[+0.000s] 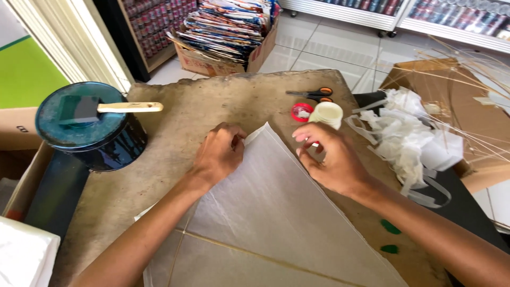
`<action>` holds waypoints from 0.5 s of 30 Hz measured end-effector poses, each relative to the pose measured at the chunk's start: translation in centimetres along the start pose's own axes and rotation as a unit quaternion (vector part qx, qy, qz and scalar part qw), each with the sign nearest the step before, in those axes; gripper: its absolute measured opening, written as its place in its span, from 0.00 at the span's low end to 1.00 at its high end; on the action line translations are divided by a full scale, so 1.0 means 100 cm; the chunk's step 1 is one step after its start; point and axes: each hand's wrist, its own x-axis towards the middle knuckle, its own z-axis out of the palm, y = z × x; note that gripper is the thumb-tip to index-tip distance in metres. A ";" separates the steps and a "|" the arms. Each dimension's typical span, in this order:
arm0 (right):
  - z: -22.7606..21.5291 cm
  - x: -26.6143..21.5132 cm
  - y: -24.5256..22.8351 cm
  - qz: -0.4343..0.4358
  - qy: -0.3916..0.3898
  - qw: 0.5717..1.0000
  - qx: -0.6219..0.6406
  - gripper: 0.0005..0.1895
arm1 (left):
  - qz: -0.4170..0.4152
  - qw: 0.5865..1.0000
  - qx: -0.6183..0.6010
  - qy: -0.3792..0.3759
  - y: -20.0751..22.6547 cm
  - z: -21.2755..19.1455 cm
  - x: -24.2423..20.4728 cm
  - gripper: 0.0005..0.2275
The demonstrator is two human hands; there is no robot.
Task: Assembling a kite by applying glue to the paper edges and folding them over the bamboo frame.
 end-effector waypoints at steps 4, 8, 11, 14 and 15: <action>-0.008 -0.004 0.015 -0.007 0.169 0.981 -0.093 0.25 | 0.020 0.999 -0.025 -0.010 0.012 0.004 0.001 0.10; -0.022 0.009 -0.006 0.106 0.191 0.976 -0.011 0.49 | 0.037 0.999 -0.033 -0.016 0.014 0.011 0.003 0.11; -0.021 0.017 -0.002 0.200 0.147 0.968 0.037 0.59 | 0.044 0.998 -0.039 -0.018 0.012 0.015 0.007 0.11; -0.013 0.021 0.006 0.244 0.129 0.959 0.071 0.61 | 0.050 0.997 -0.059 -0.020 0.008 0.021 0.008 0.10; -0.009 0.023 0.009 0.226 0.141 0.961 0.075 0.60 | 0.057 0.996 -0.070 -0.015 0.007 0.023 0.009 0.10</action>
